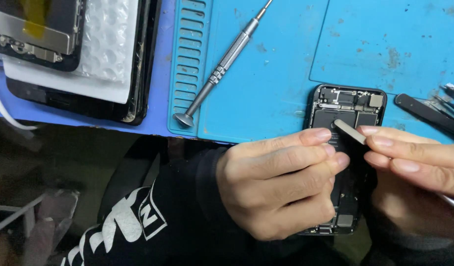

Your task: Performing internal repairs and component adjustments on a disassembled smartphone.

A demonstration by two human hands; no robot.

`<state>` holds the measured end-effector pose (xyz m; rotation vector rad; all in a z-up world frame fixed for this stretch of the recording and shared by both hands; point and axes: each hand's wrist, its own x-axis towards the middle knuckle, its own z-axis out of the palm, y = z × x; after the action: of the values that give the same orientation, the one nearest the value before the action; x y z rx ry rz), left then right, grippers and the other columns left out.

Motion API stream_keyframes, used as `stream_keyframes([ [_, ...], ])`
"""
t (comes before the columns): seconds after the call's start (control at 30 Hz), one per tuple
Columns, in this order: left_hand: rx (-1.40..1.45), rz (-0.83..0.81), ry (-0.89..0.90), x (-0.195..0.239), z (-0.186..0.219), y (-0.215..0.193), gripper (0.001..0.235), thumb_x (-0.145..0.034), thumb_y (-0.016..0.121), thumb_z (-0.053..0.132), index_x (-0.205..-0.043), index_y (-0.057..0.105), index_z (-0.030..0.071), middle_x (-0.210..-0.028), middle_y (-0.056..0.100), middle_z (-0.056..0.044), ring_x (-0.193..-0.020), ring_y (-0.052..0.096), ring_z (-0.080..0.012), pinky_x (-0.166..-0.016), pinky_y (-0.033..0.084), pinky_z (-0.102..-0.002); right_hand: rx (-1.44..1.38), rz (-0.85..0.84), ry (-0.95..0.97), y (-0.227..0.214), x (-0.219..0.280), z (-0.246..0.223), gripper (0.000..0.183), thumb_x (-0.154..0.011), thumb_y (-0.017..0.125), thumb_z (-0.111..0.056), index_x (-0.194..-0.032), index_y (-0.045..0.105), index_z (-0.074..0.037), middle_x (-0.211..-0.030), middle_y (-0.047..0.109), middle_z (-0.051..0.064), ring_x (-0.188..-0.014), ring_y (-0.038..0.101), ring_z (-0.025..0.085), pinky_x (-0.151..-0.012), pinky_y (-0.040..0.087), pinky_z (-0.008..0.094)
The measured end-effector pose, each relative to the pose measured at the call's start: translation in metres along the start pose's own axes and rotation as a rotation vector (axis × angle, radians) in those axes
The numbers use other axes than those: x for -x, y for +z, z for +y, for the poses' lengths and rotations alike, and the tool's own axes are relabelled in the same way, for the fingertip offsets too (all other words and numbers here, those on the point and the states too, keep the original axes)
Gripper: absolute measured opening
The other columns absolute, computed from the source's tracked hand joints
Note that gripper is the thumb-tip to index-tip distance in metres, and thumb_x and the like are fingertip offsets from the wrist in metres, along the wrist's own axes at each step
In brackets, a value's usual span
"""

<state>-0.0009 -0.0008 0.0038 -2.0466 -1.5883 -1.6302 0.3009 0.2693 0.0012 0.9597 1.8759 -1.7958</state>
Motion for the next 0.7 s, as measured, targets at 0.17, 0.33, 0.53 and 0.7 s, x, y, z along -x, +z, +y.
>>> stream_keyframes([
  [0.17,-0.023,0.046,0.021,0.002,-0.002,0.004,0.015,-0.092,0.073,-0.01,-0.09,0.064,0.002,-0.113,0.069,-0.015,-0.112,0.066,-0.0248,-0.105,0.064,-0.04,0.281,0.18,-0.744,0.042,-0.013,0.032,0.034,-0.1,0.061,-0.005,-0.132,0.055,-0.011,-0.145,0.061,0.009,-0.137,0.06,0.019,-0.118,0.05,0.033],
  [0.33,-0.01,0.031,0.01,0.003,-0.001,0.005,0.02,-0.095,0.073,-0.012,-0.086,0.063,0.002,-0.114,0.069,-0.014,-0.113,0.066,-0.0246,-0.106,0.064,-0.04,-0.201,0.195,0.221,0.025,-0.007,0.022,0.048,-0.089,0.052,0.009,-0.135,0.065,0.004,-0.15,0.065,0.022,-0.14,0.056,0.027,-0.11,0.044,0.043],
  [0.53,-0.006,0.003,0.012,0.0,0.0,0.002,0.017,-0.094,0.072,-0.012,-0.087,0.063,0.0,-0.116,0.069,-0.015,-0.115,0.065,-0.0251,-0.107,0.064,-0.041,-0.295,0.156,0.176,0.01,0.001,0.019,0.05,-0.098,0.052,0.004,-0.147,0.06,0.007,-0.15,0.064,0.026,-0.142,0.055,0.029,-0.114,0.042,0.04],
  [0.7,-0.006,0.047,-0.023,0.003,0.003,0.005,0.016,-0.094,0.073,-0.01,-0.09,0.063,0.003,-0.113,0.069,-0.013,-0.113,0.066,-0.0244,-0.105,0.064,-0.04,0.195,-0.023,-0.347,-0.011,-0.001,0.05,0.037,-0.098,0.051,-0.002,-0.133,0.061,0.0,-0.144,0.064,0.019,-0.144,0.056,0.023,-0.119,0.047,0.035],
])
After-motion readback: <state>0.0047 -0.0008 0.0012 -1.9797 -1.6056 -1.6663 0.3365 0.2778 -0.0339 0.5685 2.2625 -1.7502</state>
